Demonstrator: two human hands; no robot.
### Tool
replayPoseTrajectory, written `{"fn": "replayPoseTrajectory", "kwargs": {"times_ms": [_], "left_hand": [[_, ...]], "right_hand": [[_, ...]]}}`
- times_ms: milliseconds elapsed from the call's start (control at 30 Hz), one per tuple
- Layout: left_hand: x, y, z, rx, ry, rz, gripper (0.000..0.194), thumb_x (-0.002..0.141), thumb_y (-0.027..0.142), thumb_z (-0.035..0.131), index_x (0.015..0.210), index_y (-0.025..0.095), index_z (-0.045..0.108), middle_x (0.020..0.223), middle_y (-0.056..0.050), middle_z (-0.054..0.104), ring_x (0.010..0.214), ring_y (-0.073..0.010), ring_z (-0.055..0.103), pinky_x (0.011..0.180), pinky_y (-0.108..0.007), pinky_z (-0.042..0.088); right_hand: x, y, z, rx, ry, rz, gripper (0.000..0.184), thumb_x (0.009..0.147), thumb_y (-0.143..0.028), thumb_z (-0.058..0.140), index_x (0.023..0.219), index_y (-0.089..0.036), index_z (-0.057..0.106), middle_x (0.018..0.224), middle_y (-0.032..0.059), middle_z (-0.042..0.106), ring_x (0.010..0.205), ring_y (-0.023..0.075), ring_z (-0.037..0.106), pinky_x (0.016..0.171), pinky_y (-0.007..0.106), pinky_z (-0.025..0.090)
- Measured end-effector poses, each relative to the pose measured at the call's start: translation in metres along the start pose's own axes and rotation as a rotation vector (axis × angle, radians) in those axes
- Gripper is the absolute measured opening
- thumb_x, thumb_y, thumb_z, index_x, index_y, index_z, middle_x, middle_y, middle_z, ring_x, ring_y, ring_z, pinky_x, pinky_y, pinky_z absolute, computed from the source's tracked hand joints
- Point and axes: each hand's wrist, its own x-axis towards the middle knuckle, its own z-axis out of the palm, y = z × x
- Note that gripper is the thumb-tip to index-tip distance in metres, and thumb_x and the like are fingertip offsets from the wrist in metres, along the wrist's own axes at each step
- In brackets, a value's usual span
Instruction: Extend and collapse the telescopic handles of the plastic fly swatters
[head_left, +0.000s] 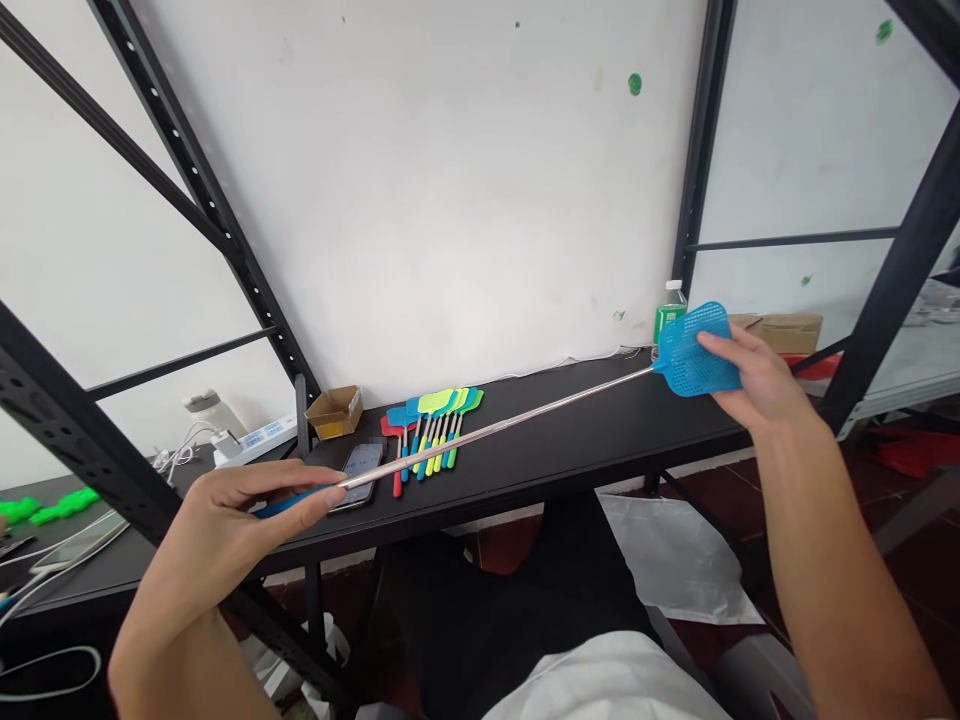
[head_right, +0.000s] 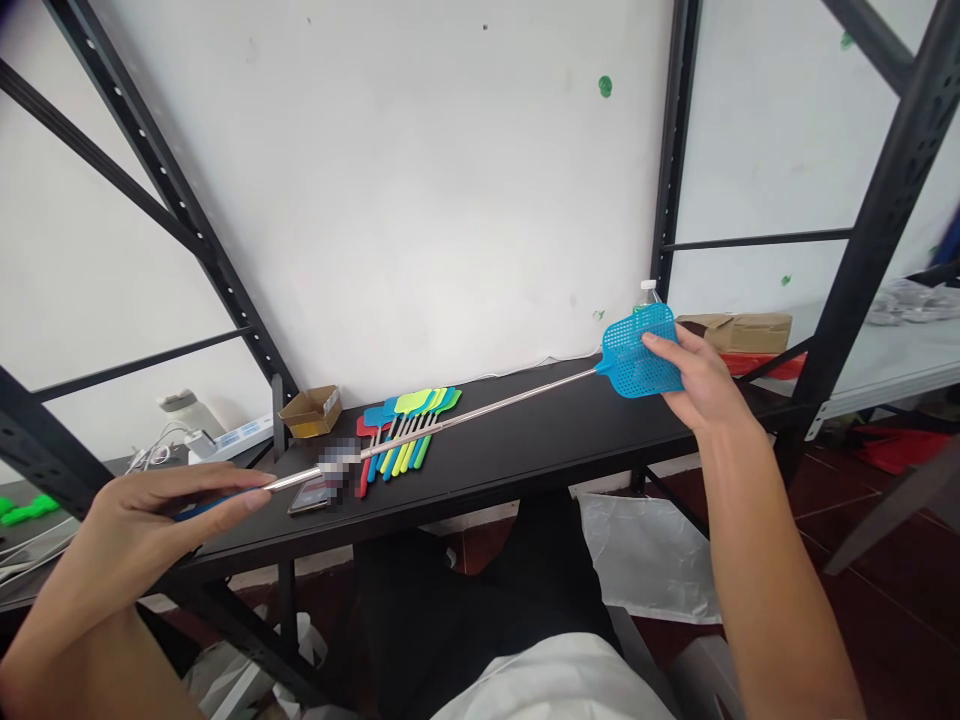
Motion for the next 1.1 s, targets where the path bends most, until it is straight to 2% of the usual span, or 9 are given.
{"fn": "replayPoseTrajectory", "kwargs": {"times_ms": [133, 367, 633, 833, 1100], "left_hand": [[0.0, 0.003, 0.0, 0.017, -0.015, -0.046, 0.023, 0.07, 0.052, 0.081, 0.077, 0.031, 0.082, 0.081, -0.001, 0.08, 0.074, -0.0195, 0.075, 0.067, -0.02, 0.06], [0.001, 0.004, 0.002, 0.019, -0.02, -0.074, 0.024, 0.069, 0.052, 0.082, 0.079, 0.03, 0.082, 0.083, -0.001, 0.08, 0.077, -0.0202, 0.075, 0.068, -0.021, 0.059], [0.001, 0.004, 0.003, 0.023, 0.006, -0.059, 0.023, 0.07, 0.051, 0.081, 0.078, 0.029, 0.082, 0.082, -0.001, 0.08, 0.076, -0.0195, 0.075, 0.067, -0.021, 0.059], [0.001, 0.003, 0.004, 0.026, -0.005, -0.077, 0.024, 0.07, 0.051, 0.082, 0.08, 0.03, 0.082, 0.084, -0.001, 0.08, 0.079, -0.0205, 0.075, 0.068, -0.021, 0.059], [0.003, 0.003, 0.006, 0.018, 0.014, -0.07, 0.022, 0.069, 0.051, 0.082, 0.079, 0.03, 0.082, 0.082, -0.001, 0.08, 0.078, -0.0201, 0.075, 0.068, -0.022, 0.059]], "right_hand": [[-0.001, 0.001, 0.005, 0.006, 0.025, 0.013, 0.024, 0.069, -0.033, 0.085, 0.089, -0.023, 0.075, 0.088, 0.0022, 0.075, 0.074, 0.0203, 0.069, 0.06, 0.029, 0.059], [-0.004, 0.001, 0.016, 0.014, -0.007, 0.024, 0.019, 0.072, -0.032, 0.084, 0.086, -0.022, 0.075, 0.089, 0.0027, 0.075, 0.08, 0.0218, 0.07, 0.061, 0.028, 0.058], [-0.009, -0.002, 0.022, 0.027, -0.016, 0.032, 0.019, 0.074, -0.031, 0.082, 0.09, -0.022, 0.075, 0.092, 0.0033, 0.075, 0.075, 0.0202, 0.068, 0.06, 0.029, 0.058], [-0.012, -0.004, 0.026, 0.041, -0.005, 0.04, 0.019, 0.074, -0.028, 0.082, 0.091, -0.022, 0.076, 0.084, 0.0016, 0.072, 0.07, 0.0169, 0.066, 0.06, 0.025, 0.057], [-0.014, -0.004, 0.033, 0.062, -0.04, 0.044, 0.021, 0.073, -0.029, 0.084, 0.091, -0.021, 0.075, 0.084, 0.0014, 0.072, 0.07, 0.0161, 0.066, 0.061, 0.024, 0.056]]}}
